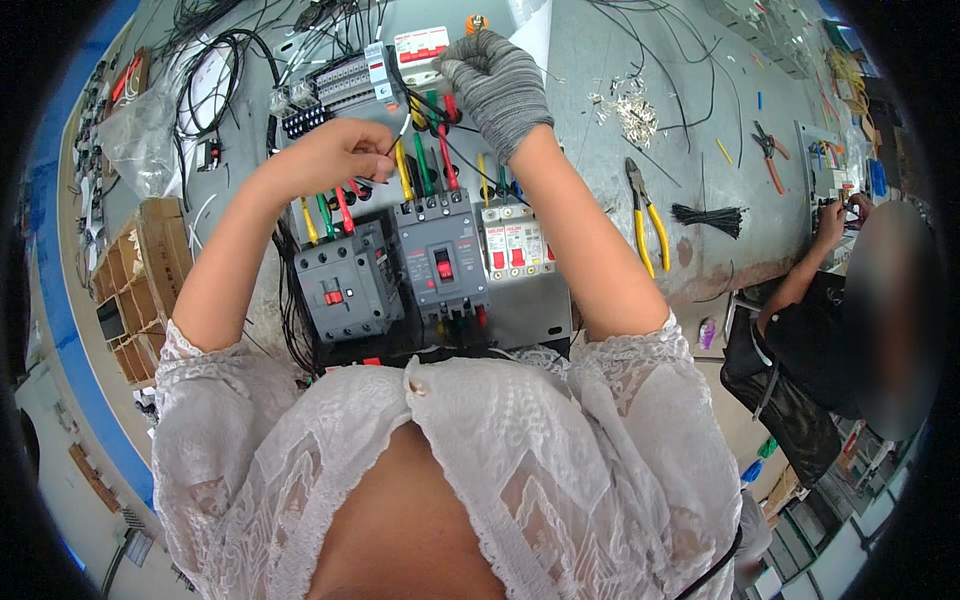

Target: The person strips black wires with pliers and inserts them into terminal blocks on an electrical panel. They repeatedly cut, strip, and connect wires to various terminals while organizing the wiring on the workbench.

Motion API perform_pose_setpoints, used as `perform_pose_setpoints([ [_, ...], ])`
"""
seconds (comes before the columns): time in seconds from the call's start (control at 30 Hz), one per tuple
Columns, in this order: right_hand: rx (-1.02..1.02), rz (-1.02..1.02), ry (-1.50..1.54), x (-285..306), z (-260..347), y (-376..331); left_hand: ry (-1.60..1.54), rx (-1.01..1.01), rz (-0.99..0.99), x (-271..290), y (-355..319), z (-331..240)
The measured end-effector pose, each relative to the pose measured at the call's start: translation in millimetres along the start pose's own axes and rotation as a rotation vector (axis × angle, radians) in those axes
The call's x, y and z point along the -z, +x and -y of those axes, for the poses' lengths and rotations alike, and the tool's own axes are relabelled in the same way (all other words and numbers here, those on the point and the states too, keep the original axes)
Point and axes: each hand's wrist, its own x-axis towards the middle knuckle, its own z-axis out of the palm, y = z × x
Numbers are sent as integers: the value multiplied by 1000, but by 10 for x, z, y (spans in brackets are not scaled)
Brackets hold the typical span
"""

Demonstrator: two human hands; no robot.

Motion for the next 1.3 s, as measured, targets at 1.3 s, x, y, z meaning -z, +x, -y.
perform_pose_setpoints([
  [1.3, -296, 471, -302, -54, -287, 36, -729, 260, -282, -9, 73, 83],
])
